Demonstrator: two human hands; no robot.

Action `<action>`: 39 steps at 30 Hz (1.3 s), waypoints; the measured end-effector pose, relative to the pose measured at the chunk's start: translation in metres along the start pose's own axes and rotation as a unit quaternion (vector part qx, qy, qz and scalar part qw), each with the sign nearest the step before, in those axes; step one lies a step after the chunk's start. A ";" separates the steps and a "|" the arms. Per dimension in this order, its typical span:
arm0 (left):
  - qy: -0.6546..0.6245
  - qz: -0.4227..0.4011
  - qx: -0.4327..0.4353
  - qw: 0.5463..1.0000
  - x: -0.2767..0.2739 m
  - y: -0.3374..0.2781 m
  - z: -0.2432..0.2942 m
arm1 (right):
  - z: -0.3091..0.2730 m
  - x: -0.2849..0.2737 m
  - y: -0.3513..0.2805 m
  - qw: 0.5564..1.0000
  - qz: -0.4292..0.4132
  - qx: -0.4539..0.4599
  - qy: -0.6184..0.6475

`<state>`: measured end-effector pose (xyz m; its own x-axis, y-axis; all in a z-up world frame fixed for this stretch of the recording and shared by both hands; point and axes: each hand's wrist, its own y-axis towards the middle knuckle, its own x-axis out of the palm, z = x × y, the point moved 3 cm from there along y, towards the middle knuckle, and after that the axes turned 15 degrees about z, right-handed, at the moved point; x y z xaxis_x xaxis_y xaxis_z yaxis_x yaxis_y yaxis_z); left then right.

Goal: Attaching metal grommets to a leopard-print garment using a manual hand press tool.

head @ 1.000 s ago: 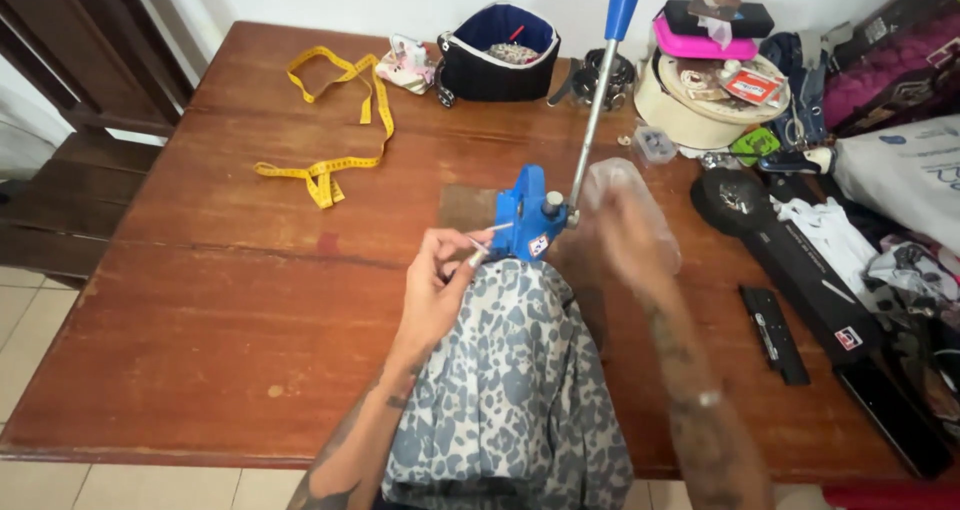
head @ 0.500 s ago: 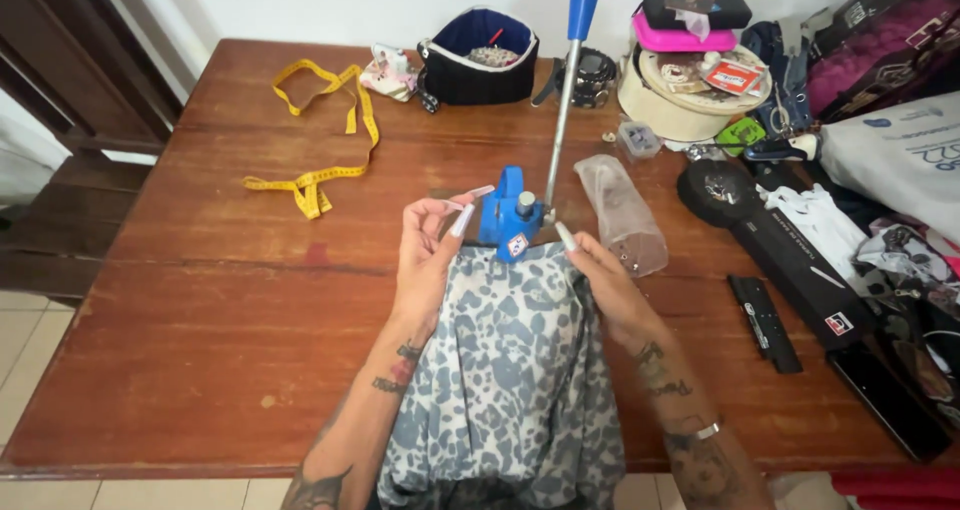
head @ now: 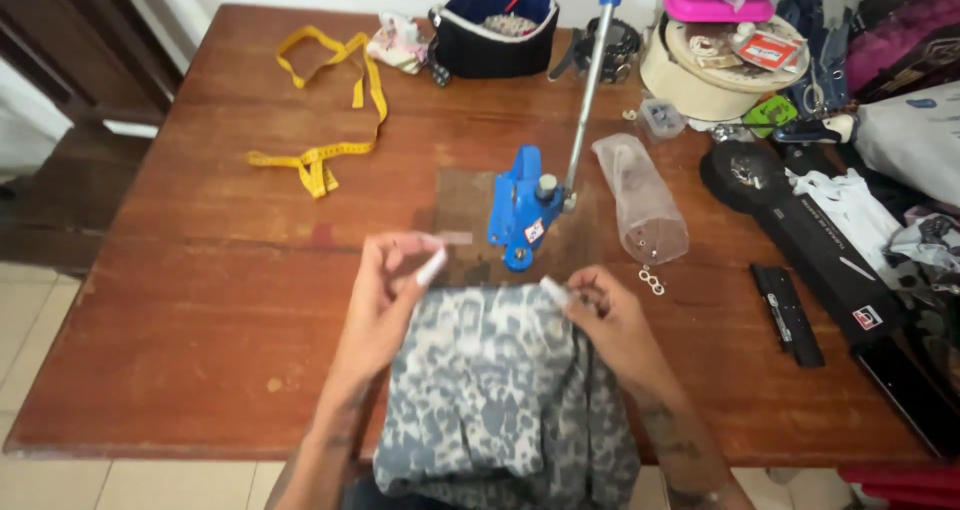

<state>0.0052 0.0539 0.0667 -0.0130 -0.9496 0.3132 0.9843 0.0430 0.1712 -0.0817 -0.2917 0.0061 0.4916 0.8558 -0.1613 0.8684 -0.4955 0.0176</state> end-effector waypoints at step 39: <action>0.471 0.000 -0.033 0.882 -0.024 -0.082 -0.101 | 0.030 -0.123 0.119 0.592 -0.032 -0.350 -0.725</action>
<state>-0.0577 0.0414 -0.0492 0.1085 -0.7878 -0.6063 0.9928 0.0548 0.1066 -0.0409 -0.4602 -0.0014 0.3242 -0.4096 -0.8527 0.9459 0.1487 0.2883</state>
